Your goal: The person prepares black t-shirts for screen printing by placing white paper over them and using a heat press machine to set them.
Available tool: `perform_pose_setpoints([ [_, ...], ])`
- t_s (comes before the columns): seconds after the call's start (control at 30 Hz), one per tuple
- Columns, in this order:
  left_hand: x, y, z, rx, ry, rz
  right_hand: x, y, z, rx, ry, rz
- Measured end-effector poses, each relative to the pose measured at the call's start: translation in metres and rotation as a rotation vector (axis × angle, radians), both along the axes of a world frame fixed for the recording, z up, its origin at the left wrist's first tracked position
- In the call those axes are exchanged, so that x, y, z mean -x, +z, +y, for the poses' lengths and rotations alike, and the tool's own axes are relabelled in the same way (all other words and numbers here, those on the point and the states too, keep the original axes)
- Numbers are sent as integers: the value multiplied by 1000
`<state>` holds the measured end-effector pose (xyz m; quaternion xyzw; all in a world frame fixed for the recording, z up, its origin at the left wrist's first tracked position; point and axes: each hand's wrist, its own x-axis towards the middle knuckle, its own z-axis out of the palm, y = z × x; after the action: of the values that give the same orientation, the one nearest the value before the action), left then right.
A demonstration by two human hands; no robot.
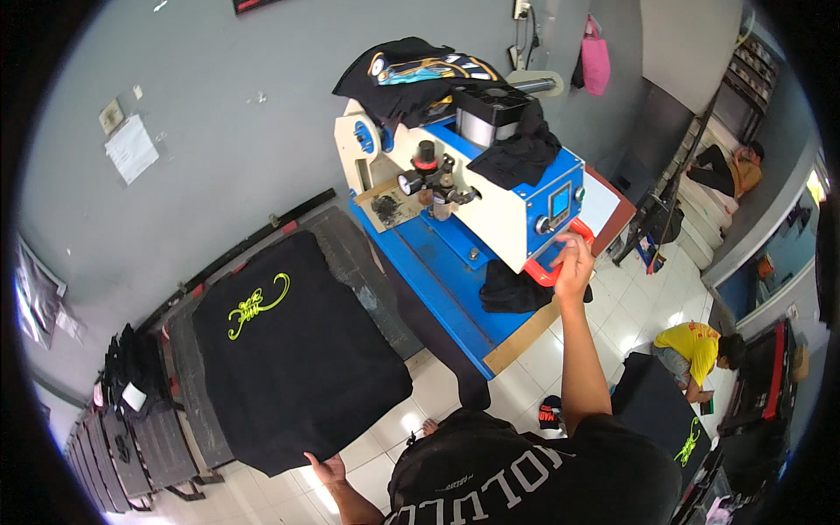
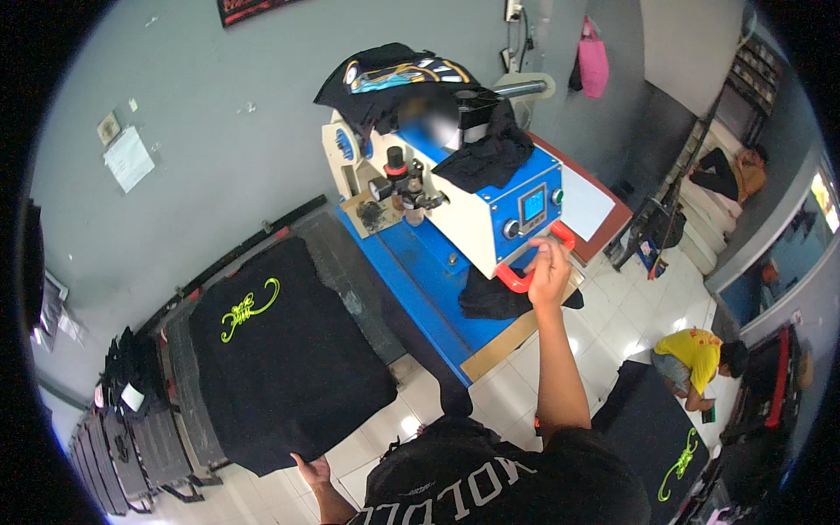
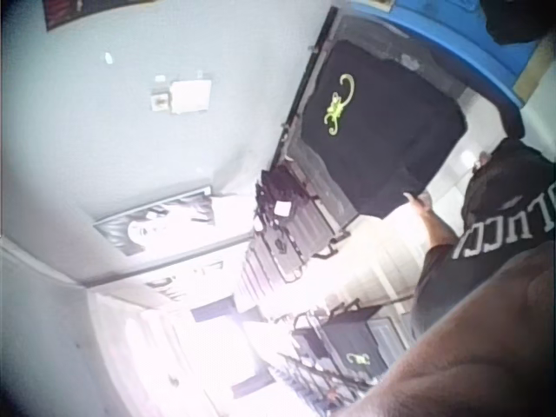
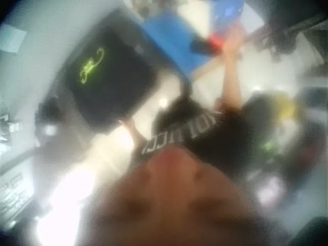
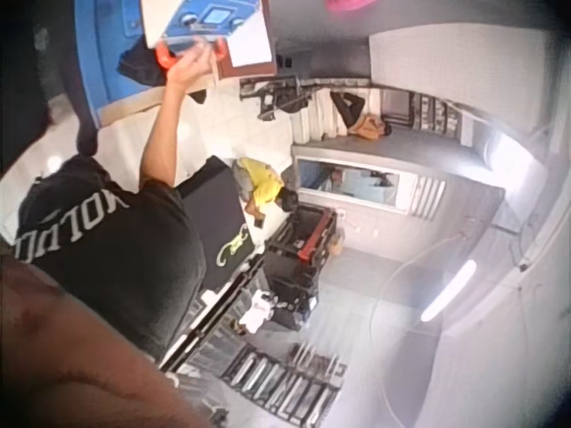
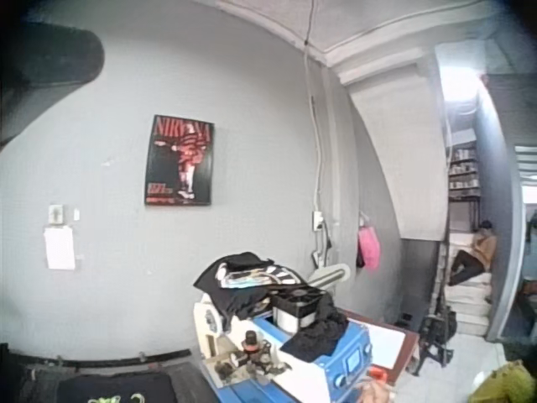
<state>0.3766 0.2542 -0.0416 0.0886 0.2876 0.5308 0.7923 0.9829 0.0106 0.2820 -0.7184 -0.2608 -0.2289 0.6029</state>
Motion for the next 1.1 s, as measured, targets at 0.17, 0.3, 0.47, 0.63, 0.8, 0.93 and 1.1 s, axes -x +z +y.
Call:
perform_pose_setpoints([
  [0.17, 7, -3, 2, 188, -228, 202, 8, 13, 4, 10, 17, -8],
  [0.3, 2, -24, -6, 210, -164, 214, 6, 8, 4, 62, 2, -3],
  [0.47, -34, -35, -18, 131, -289, 165, 7, 18, 0, 115, -27, -26],
  [0.63, -54, -49, -23, 193, -541, 247, 7, 25, 2, 199, -63, 18],
  [0.8, -90, -47, -25, 236, -630, 244, 12, 24, 4, 80, -34, 119],
  [0.93, -124, -40, -27, 293, -523, 223, 12, 20, 6, 46, -35, 68],
  [1.1, -146, -34, -35, 358, -526, 186, -1, 6, 0, 114, -36, -45],
])
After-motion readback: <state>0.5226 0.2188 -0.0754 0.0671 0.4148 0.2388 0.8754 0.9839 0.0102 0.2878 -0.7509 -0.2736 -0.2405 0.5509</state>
